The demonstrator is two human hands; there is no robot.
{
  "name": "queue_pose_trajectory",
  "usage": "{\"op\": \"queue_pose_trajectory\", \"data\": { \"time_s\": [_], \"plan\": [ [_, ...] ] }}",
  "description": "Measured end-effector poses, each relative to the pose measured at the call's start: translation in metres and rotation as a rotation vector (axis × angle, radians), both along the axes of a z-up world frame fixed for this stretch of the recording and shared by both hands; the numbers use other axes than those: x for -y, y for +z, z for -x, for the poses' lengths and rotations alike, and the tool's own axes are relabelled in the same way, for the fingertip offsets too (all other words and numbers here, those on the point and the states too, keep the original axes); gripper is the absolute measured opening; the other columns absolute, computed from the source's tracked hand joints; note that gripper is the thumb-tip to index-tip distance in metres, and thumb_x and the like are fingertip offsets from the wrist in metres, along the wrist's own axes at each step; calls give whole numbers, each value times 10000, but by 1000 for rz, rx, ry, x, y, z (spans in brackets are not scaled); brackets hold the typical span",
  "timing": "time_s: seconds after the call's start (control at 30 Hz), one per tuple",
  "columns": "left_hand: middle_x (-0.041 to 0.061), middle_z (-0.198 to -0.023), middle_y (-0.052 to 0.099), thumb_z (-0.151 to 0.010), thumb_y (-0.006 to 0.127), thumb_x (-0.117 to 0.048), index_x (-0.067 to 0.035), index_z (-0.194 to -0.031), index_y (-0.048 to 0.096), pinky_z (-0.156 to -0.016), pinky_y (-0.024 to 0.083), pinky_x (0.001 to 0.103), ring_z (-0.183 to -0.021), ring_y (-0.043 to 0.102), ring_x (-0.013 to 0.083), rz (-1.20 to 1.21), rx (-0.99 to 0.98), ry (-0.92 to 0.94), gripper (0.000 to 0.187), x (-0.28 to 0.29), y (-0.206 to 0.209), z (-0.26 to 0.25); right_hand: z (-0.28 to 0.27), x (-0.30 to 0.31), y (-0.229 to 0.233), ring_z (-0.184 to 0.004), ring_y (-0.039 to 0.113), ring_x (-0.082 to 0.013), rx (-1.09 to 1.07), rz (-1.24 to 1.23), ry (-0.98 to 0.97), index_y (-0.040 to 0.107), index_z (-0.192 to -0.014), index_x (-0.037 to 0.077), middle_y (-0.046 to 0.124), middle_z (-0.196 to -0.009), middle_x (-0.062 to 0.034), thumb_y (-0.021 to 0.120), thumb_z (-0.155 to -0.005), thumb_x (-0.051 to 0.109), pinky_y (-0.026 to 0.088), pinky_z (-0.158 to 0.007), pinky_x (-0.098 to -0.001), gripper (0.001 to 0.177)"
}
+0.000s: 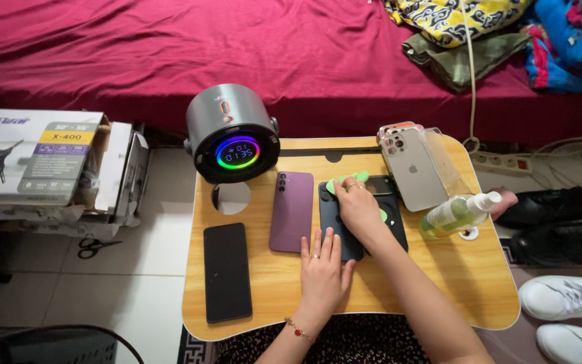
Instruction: The person wipes the back and front surfaces of several smartphones and a phone case with a green cloth. They handle each device one at a time, turning them over to clean different sides, and place them back on the table after wiping.
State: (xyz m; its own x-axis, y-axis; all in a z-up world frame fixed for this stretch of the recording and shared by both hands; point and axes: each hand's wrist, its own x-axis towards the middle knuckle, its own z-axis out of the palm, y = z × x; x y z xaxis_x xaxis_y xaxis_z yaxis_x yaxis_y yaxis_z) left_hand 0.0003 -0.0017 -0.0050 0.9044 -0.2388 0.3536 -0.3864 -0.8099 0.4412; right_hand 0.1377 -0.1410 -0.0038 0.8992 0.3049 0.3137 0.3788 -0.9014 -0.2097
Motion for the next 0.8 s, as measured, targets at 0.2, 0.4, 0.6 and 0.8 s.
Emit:
{"op": "queue_pose_trajectory", "data": {
  "time_s": [0.2, 0.4, 0.6, 0.8],
  "plan": [
    [239, -1502, 506, -932, 676, -358, 75, -1368, 558, -1216, 170, 597, -1437, 414, 409, 9, -2, -7, 626, -1, 3, 0, 13, -10, 5, -998, 658, -241, 34, 341, -189, 675, -1132, 77, 662, -1068, -76, 608, -854, 132, 464, -757, -419, 291],
    [244, -1502, 500, -906, 693, -307, 74, -1371, 552, -1214, 169, 597, -1433, 408, 417, 14, -41, -28, 618, -2, 8, 0, 48, -11, 8, -963, 642, -217, 23, 369, -193, 660, -1156, 60, 648, -1053, -57, 630, -813, 175, 434, -763, -408, 364],
    [238, -1498, 497, -855, 702, -241, 53, -1384, 547, -1213, 170, 605, -1438, 402, 416, -6, -46, -35, 624, -2, 11, 0, 97, -3, 7, -964, 632, -197, -14, 350, -114, 662, -1161, 74, 638, -1042, -45, 645, -784, 189, 428, -758, -394, 395],
    [236, -1499, 487, -851, 704, -240, 42, -1382, 536, -1209, 165, 615, -1437, 390, 429, -21, -40, -46, 624, -2, 11, 0, 130, 3, 1, -905, 622, -188, 35, 290, -46, 691, -1184, 71, 641, -985, -26, 648, -797, 220, 417, -736, -391, 417]
  ]
}}
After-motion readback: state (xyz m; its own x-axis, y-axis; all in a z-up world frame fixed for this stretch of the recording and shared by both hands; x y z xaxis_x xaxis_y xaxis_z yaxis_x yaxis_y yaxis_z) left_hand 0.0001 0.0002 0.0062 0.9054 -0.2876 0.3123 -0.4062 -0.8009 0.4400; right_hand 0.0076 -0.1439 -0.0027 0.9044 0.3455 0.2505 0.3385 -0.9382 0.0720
